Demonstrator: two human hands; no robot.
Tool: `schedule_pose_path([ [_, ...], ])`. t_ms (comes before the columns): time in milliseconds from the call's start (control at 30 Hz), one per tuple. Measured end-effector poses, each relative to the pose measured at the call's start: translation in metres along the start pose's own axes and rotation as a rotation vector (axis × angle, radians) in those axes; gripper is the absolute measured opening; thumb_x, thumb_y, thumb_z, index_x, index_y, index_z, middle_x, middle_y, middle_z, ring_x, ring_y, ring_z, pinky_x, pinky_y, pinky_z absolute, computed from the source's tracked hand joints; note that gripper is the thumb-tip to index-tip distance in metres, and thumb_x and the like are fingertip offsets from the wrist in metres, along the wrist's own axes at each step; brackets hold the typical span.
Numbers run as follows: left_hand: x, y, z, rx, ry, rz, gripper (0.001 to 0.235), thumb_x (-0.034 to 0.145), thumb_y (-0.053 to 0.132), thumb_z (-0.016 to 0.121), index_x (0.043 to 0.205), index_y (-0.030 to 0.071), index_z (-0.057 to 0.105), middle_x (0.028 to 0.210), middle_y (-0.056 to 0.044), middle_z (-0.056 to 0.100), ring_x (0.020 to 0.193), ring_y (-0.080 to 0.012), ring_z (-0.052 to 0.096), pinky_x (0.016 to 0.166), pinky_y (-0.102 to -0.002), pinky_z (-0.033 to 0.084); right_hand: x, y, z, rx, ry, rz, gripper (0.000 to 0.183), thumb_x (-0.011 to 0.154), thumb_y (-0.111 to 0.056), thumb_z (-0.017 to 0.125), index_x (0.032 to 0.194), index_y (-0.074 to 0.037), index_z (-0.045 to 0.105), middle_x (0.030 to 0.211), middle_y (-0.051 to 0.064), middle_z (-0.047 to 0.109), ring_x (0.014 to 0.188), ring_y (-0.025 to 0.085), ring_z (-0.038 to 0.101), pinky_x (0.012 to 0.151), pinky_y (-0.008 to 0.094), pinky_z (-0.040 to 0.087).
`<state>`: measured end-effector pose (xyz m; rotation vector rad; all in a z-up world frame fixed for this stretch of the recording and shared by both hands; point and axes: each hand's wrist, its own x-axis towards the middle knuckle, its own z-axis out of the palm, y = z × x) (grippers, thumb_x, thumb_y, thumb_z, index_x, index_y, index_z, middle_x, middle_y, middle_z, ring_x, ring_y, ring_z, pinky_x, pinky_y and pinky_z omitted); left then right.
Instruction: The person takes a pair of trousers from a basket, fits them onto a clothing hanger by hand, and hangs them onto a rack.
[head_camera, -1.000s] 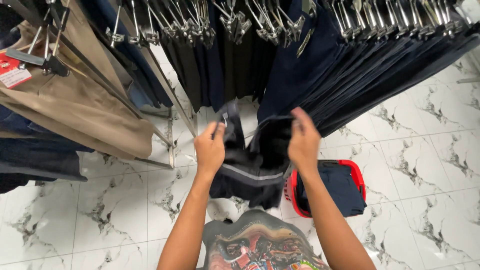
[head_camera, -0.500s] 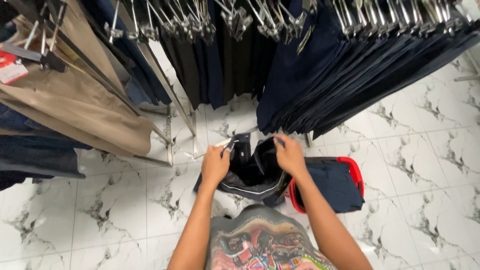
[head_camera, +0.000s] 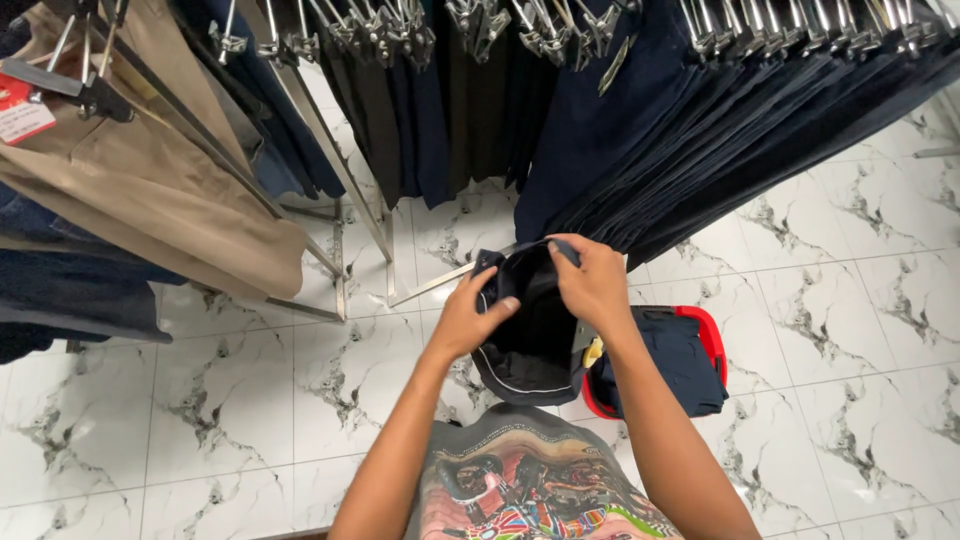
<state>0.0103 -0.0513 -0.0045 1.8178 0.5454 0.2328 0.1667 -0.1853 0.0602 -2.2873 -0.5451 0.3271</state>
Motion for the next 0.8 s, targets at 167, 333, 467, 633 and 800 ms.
schedule_pose_path([
  [167, 0.022, -0.016, 0.034, 0.108, 0.229, 0.148, 0.026, 0.096, 0.023, 0.064, 0.112, 0.004, 0.071, 0.103, -0.022, 0.068, 0.103, -0.0457, 0.065, 0.087, -0.053, 0.054, -0.009, -0.022, -0.013, 0.04, 0.02, -0.093, 0.02, 0.094, -0.026, 0.068, 0.109, -0.03, 0.082, 0.085, 0.012, 0.076, 0.09, 0.037, 0.073, 0.077, 0.043, 0.055],
  [333, 0.028, -0.016, 0.015, 0.19, 0.345, 0.27, 0.021, 0.102, 0.029, 0.062, 0.091, 0.014, 0.073, 0.076, -0.009, 0.067, 0.081, -0.0341, 0.07, 0.071, -0.04, 0.056, 0.007, 0.016, -0.032, 0.04, 0.075, -0.139, 0.018, 0.093, -0.026, 0.074, 0.11, -0.028, 0.08, 0.093, 0.008, 0.078, 0.097, 0.035, 0.072, 0.085, 0.043, 0.055],
  [467, 0.014, 0.022, 0.01, 0.124, 0.339, 0.276, 0.024, 0.101, 0.028, 0.065, 0.084, 0.016, 0.077, 0.063, -0.005, 0.068, 0.062, -0.0241, 0.068, 0.057, -0.031, 0.054, 0.002, 0.074, -0.004, -0.017, 0.115, -0.151, 0.03, 0.093, -0.013, 0.073, 0.123, -0.017, 0.075, 0.099, 0.02, 0.074, 0.101, 0.043, 0.068, 0.092, 0.054, 0.052],
  [633, 0.0, 0.049, 0.012, 0.017, 0.404, 0.28, 0.02, 0.097, 0.025, 0.07, 0.081, 0.014, 0.078, 0.062, -0.006, 0.071, 0.064, -0.023, 0.072, 0.058, -0.03, 0.054, -0.044, 0.139, 0.057, -0.048, 0.012, 0.166, 0.064, 0.084, -0.019, 0.077, 0.146, -0.016, 0.061, 0.131, 0.026, 0.063, 0.127, 0.046, 0.059, 0.108, 0.058, 0.045],
  [800, -0.019, 0.043, 0.011, 0.096, 0.526, 0.298, 0.017, 0.095, 0.023, 0.073, 0.08, 0.014, 0.078, 0.065, -0.007, 0.073, 0.066, -0.0284, 0.072, 0.059, -0.033, 0.056, -0.065, 0.21, 0.125, 0.942, -0.143, 0.789, 0.052, 0.088, 0.008, 0.05, 0.135, -0.005, 0.064, 0.113, 0.03, 0.062, 0.096, 0.041, 0.064, 0.076, 0.064, 0.057],
])
